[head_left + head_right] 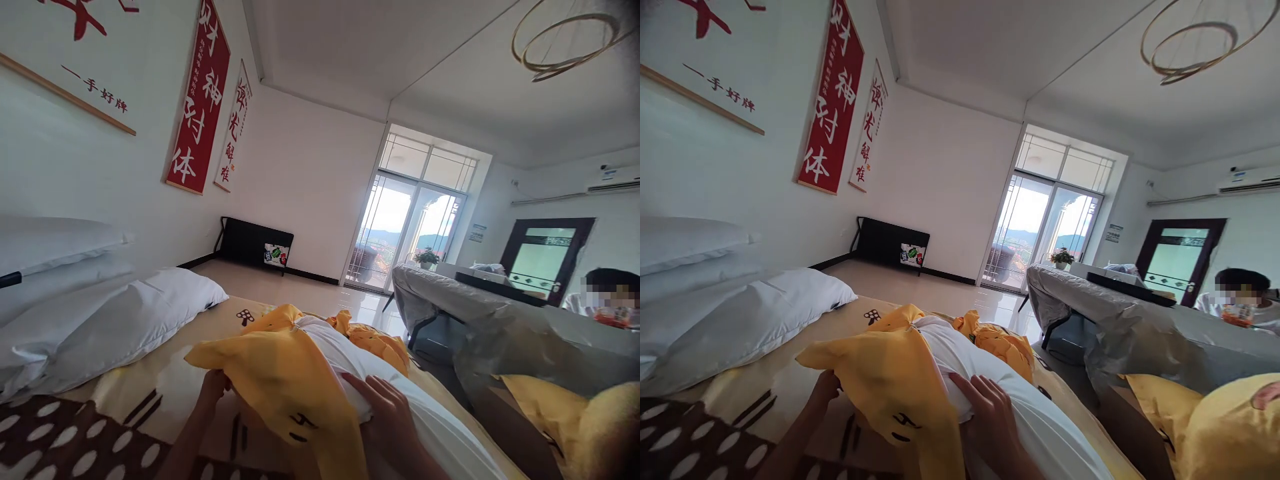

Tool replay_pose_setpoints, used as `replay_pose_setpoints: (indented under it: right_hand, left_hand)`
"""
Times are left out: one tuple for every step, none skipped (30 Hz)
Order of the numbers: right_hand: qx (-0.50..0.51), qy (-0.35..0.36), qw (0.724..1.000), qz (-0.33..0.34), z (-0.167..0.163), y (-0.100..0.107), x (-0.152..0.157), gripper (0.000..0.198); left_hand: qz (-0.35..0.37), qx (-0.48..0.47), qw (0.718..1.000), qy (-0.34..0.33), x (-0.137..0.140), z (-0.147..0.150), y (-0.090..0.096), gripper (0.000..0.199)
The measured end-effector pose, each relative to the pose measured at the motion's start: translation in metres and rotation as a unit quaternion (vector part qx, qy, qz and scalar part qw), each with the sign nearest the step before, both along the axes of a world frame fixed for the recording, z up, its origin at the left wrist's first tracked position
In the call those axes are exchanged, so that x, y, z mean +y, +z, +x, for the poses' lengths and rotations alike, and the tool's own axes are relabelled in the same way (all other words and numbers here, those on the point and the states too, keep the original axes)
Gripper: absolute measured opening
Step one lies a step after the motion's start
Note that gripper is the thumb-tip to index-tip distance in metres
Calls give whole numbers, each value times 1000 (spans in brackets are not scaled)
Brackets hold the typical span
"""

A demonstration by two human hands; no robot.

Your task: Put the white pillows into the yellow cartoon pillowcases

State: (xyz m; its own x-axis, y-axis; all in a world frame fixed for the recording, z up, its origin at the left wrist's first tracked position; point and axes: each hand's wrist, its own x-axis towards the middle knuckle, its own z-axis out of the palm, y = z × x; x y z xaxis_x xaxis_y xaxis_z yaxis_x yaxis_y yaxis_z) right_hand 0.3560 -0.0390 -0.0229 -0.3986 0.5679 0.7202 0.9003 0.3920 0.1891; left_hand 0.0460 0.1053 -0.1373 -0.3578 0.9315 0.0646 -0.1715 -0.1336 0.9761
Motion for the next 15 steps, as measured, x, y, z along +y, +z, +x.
replay_pose_setpoints:
  right_hand:
    - [-3,-6,1000,-4,0,0,2,39]
    - [-5,-12,1000,-8,0,0,4,39]
    - [-6,-16,1000,-13,1,0,6,40]
    - [-6,-21,1000,-19,1,0,7,40]
    - [-4,-24,999,-24,1,1,7,41]
    - [-1,-26,999,-31,0,1,6,41]
    - [3,-29,999,-39,-1,2,6,41]
    - [9,-33,998,-49,-3,2,5,42]
    - [16,-38,997,-64,-6,1,4,42]
    - [23,-42,995,-85,-10,-2,4,43]
    - [29,-45,992,-110,-14,-7,5,45]
    - [32,-48,989,-138,-20,-15,8,48]
    - [29,-49,985,-160,-26,-25,11,51]
    - [17,-46,983,-175,-31,-38,16,54]
    - [-3,-41,982,-185,-36,-52,22,56]
  left_hand:
    - [-4,3,1000,13,1,-2,0,14]
    - [-1,3,999,32,1,-5,2,14]
    - [6,1,998,61,1,-12,7,18]
    - [14,-4,994,104,0,-21,15,22]
    - [22,-10,987,160,-4,-31,25,25]
    - [33,-15,974,223,-9,-42,39,27]
    - [47,-20,956,288,-18,-51,53,28]
    - [70,-23,937,343,-29,-55,68,28]
    - [100,-15,924,370,-44,-54,83,27]
    - [133,-2,919,370,-61,-46,95,27]
    - [171,35,930,324,-78,-32,105,24]
    - [208,131,945,214,-96,-13,111,22]
    - [230,240,940,77,-111,10,113,21]
    - [214,340,914,-56,-123,34,111,20]
    - [160,426,875,-165,-132,57,106,21]
